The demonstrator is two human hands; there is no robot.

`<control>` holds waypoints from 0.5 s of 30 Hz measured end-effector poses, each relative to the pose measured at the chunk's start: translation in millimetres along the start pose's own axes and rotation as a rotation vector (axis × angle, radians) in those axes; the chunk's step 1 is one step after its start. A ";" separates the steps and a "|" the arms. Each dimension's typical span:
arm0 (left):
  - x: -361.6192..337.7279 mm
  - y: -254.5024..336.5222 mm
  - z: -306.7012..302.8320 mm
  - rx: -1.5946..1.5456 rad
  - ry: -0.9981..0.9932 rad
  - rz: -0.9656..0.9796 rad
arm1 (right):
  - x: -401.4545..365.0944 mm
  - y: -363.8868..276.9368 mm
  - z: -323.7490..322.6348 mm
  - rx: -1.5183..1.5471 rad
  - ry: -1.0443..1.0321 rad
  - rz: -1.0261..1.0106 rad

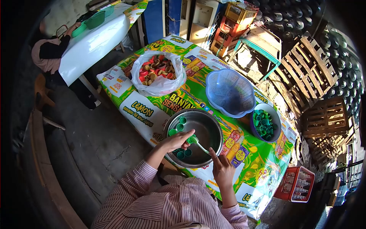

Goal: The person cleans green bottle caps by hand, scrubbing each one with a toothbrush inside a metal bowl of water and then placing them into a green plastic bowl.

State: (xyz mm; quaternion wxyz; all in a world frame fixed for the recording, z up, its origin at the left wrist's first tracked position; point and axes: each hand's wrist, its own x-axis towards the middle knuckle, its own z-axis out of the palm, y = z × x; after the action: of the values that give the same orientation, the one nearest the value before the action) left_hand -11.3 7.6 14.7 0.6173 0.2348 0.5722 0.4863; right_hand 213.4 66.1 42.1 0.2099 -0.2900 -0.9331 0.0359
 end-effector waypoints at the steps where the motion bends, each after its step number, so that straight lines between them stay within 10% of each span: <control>1: -0.9 5.2 -1.3 0.038 -0.017 -0.096 | 0.4 4.3 -1.3 -0.011 0.017 -0.045; 12: -4.1 34.6 10.9 0.706 -0.114 -0.155 | 20.4 8.1 -39.1 0.095 0.016 0.004; 15: 9.5 7.6 10.1 0.853 0.017 0.329 | 23.6 3.1 -46.0 0.198 -0.082 0.167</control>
State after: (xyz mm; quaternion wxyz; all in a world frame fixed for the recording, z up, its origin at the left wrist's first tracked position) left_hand -5.6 21.7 19.0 0.3753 0.5515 0.6815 0.3008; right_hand 216.5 79.3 92.1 0.1954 -0.3428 -0.9053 0.1571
